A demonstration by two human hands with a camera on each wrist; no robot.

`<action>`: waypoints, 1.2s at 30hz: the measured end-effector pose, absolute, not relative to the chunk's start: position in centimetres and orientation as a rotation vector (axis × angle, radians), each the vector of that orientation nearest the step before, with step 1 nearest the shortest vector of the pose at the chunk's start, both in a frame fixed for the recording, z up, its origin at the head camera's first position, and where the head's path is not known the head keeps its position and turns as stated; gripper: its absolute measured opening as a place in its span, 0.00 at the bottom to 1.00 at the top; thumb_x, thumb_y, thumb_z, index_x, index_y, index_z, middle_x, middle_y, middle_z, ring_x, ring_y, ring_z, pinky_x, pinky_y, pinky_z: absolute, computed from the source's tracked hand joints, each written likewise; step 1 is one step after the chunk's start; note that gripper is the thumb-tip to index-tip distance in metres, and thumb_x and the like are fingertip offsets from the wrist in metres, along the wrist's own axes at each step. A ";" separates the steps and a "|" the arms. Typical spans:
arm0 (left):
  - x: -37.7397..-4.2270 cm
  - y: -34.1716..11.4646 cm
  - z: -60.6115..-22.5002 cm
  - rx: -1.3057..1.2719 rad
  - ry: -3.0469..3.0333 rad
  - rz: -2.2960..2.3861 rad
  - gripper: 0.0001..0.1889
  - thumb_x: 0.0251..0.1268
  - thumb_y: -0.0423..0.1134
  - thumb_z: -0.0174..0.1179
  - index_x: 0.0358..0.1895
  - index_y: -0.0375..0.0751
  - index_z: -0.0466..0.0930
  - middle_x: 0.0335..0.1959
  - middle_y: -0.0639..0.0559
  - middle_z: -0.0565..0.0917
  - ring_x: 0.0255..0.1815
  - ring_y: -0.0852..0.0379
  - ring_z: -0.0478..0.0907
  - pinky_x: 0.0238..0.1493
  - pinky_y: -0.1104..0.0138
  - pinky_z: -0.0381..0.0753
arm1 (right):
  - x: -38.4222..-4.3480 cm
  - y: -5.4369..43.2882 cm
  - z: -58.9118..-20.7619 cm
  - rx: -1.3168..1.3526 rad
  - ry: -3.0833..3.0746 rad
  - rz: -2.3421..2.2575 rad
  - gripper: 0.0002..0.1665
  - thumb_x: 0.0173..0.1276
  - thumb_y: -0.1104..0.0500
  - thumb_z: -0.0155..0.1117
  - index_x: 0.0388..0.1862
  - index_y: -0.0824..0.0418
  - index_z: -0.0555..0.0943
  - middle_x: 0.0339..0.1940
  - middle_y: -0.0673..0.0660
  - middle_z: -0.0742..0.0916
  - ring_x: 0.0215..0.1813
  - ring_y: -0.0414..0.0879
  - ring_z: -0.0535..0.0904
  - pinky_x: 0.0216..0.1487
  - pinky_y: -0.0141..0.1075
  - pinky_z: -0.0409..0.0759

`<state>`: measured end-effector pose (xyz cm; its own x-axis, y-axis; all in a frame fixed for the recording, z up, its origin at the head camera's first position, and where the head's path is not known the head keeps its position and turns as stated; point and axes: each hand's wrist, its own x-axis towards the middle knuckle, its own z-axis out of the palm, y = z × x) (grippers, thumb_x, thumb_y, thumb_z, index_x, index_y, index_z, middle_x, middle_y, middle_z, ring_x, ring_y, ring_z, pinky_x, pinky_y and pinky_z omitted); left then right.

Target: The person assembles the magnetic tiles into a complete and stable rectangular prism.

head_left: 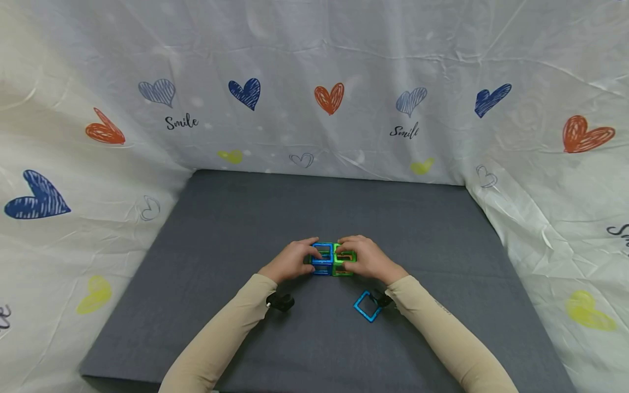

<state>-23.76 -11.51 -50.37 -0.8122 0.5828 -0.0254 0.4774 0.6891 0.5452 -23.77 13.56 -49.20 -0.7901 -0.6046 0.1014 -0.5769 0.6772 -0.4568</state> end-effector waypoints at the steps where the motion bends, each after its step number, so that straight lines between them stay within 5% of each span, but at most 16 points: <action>1: -23.8 -11.5 -50.4 0.853 2.702 0.800 0.13 0.61 0.32 0.71 0.49 0.41 0.89 0.75 0.36 0.71 0.71 0.39 0.75 0.71 0.49 0.75 | -23.8 13.6 -49.2 -0.992 2.824 -0.739 0.16 0.63 0.61 0.70 0.51 0.57 0.88 0.64 0.60 0.85 0.64 0.58 0.80 0.64 0.54 0.80; 15: -23.8 -11.5 -51.3 0.801 2.680 0.987 0.14 0.58 0.31 0.73 0.47 0.44 0.85 0.72 0.40 0.76 0.71 0.41 0.75 0.71 0.49 0.75 | -23.6 14.0 -49.5 -0.971 2.829 -0.756 0.17 0.63 0.60 0.70 0.52 0.57 0.88 0.64 0.60 0.85 0.64 0.59 0.80 0.64 0.55 0.80; 19: -23.8 -11.6 -51.9 0.749 2.642 1.138 0.25 0.56 0.29 0.74 0.57 0.43 0.78 0.67 0.41 0.79 0.67 0.43 0.78 0.68 0.49 0.78 | -23.4 14.2 -49.6 -0.988 2.836 -0.760 0.18 0.65 0.59 0.69 0.54 0.59 0.87 0.65 0.62 0.84 0.65 0.60 0.80 0.64 0.55 0.80; 25: -23.6 -12.1 -53.3 0.601 2.418 1.510 0.46 0.56 0.23 0.71 0.78 0.40 0.58 0.74 0.36 0.71 0.73 0.40 0.73 0.69 0.48 0.75 | -22.9 15.2 -49.6 -0.965 2.866 -0.789 0.22 0.65 0.58 0.71 0.58 0.59 0.85 0.68 0.65 0.81 0.67 0.62 0.79 0.62 0.57 0.81; 36: -23.0 -13.0 -55.4 0.448 2.287 1.700 0.42 0.58 0.28 0.72 0.77 0.36 0.62 0.74 0.34 0.70 0.74 0.37 0.71 0.70 0.49 0.75 | -21.4 18.7 -49.7 -0.887 2.902 -0.830 0.26 0.65 0.57 0.72 0.62 0.62 0.82 0.65 0.66 0.82 0.66 0.62 0.79 0.60 0.58 0.81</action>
